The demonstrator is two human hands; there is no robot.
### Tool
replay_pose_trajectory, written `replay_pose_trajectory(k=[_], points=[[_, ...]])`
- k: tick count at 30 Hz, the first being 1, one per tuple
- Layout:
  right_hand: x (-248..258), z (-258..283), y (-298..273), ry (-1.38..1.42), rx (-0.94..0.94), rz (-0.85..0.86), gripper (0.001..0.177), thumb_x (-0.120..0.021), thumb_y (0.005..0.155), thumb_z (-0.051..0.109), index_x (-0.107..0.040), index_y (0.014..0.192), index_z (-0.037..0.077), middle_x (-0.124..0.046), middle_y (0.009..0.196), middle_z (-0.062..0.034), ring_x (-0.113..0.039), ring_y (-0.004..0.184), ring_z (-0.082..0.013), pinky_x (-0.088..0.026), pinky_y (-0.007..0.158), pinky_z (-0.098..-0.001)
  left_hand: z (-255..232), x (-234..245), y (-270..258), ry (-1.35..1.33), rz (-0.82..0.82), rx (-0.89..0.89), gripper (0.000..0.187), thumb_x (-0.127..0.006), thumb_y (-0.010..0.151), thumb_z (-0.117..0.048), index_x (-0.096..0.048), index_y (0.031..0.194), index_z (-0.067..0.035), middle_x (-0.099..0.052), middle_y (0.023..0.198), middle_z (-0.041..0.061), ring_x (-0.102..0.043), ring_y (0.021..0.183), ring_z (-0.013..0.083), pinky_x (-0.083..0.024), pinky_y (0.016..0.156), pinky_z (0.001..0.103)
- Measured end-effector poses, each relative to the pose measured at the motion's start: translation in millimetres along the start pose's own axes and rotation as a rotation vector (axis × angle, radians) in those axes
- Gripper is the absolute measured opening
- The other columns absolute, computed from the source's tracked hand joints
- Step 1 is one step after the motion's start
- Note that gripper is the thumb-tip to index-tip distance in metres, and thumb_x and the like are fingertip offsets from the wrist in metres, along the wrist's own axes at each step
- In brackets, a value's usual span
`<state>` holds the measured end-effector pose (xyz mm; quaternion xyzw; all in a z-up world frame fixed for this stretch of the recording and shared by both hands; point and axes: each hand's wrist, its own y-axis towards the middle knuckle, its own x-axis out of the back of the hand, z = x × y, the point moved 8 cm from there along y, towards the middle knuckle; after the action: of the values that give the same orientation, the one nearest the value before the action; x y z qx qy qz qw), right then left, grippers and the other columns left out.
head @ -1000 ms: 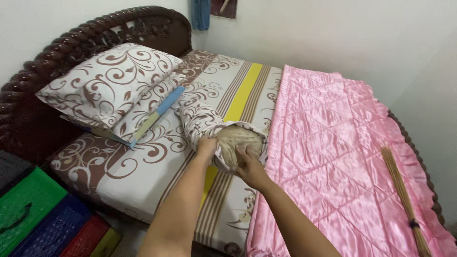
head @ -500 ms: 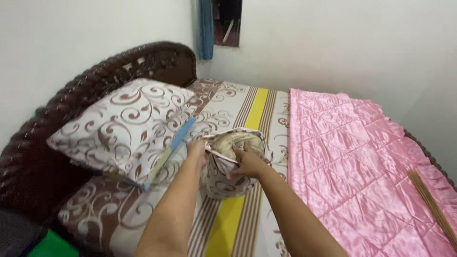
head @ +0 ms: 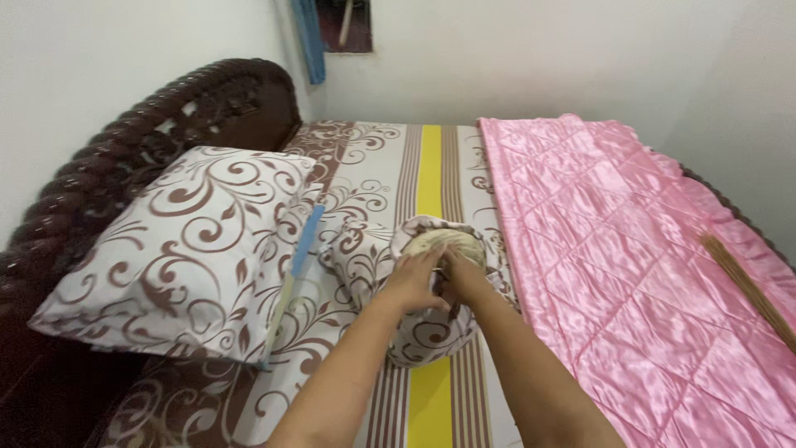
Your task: The person picks up a bolster cover from a dresser, slides it over a bolster pillow on the bed, and ties the drawstring at the end by hand.
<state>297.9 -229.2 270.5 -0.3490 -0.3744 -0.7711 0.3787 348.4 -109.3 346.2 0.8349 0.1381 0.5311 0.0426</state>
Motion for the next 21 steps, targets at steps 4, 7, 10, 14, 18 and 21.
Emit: replay_pose_trajectory(k=[4, 7, 10, 14, 18, 21], points=[[17.9, 20.1, -7.2, 0.168, -0.193, -0.031, 0.088, -0.086, 0.067, 0.011, -0.041, 0.143, 0.006, -0.066, 0.124, -0.0213, -0.065, 0.114, -0.04, -0.052, 0.095, -0.0448, 3.1, -17.4, 0.9, 0.207, -0.051, 0.136, 0.115, -0.091, 0.062, -0.024, -0.03, 0.158, -0.017, -0.041, 0.152, 0.012, -0.039, 0.14, 0.0316, -0.026, 0.115, 0.049], [31.6, 42.3, -19.0, 0.221, -0.083, -0.084, 0.077, -0.083, 0.07, 0.009, -0.047, 0.139, 0.005, -0.067, 0.122, -0.0198, -0.065, 0.114, -0.0392, -0.052, 0.094, -0.044, 18.0, -28.7, -2.7, 0.273, -0.178, 0.175, 0.103, -0.085, 0.065, -0.014, -0.035, 0.155, -0.019, -0.047, 0.149, 0.008, -0.043, 0.14, 0.0261, -0.029, 0.114, 0.05], [47.2, 43.1, -13.3, 0.274, -0.066, -0.047, 0.057, -0.077, 0.076, 0.011, -0.06, 0.129, 0.007, -0.068, 0.125, -0.0149, -0.07, 0.111, -0.033, -0.056, 0.094, -0.0401, 27.8, -32.1, -0.7, 0.282, -0.269, 0.187, 0.094, -0.083, 0.066, -0.012, -0.042, 0.149, -0.022, -0.051, 0.146, 0.004, -0.046, 0.138, 0.0216, -0.032, 0.113, 0.049], [82.2, 34.6, -28.9, -0.086, -0.011, -0.081, 0.039, -0.081, 0.073, 0.02, -0.075, 0.111, 0.012, -0.07, 0.122, -0.0101, -0.065, 0.113, -0.0329, -0.052, 0.094, -0.0424, 41.5, -27.3, 2.8, 0.328, -0.338, 0.232, 0.084, -0.081, 0.067, -0.009, -0.05, 0.143, -0.027, -0.053, 0.144, 0.003, -0.048, 0.136, 0.0201, -0.035, 0.107, 0.048], [82.5, 17.4, -41.9, -0.121, -0.204, 0.069, 0.045, -0.079, 0.079, 0.033, -0.074, 0.121, 0.017, -0.072, 0.117, -0.0105, -0.066, 0.112, -0.0306, -0.052, 0.1, -0.0425, 50.3, -23.6, -4.6, 0.289, -0.367, 0.267, 0.081, -0.081, 0.068, -0.009, -0.052, 0.141, -0.027, -0.055, 0.143, 0.001, -0.05, 0.133, 0.0187, -0.035, 0.106, 0.048], [80.3, 26.7, -43.8, -0.142, -0.154, -0.021, 0.05, -0.08, 0.075, 0.043, -0.076, 0.119, 0.018, -0.069, 0.113, -0.012, -0.058, 0.115, -0.034, -0.041, 0.098, -0.0497, 49.0, -21.1, -10.2, 0.329, -0.399, 0.271, 0.081, -0.08, 0.067, -0.007, -0.053, 0.141, -0.027, -0.056, 0.144, 0.001, -0.051, 0.133, 0.0174, -0.035, 0.104, 0.048]])
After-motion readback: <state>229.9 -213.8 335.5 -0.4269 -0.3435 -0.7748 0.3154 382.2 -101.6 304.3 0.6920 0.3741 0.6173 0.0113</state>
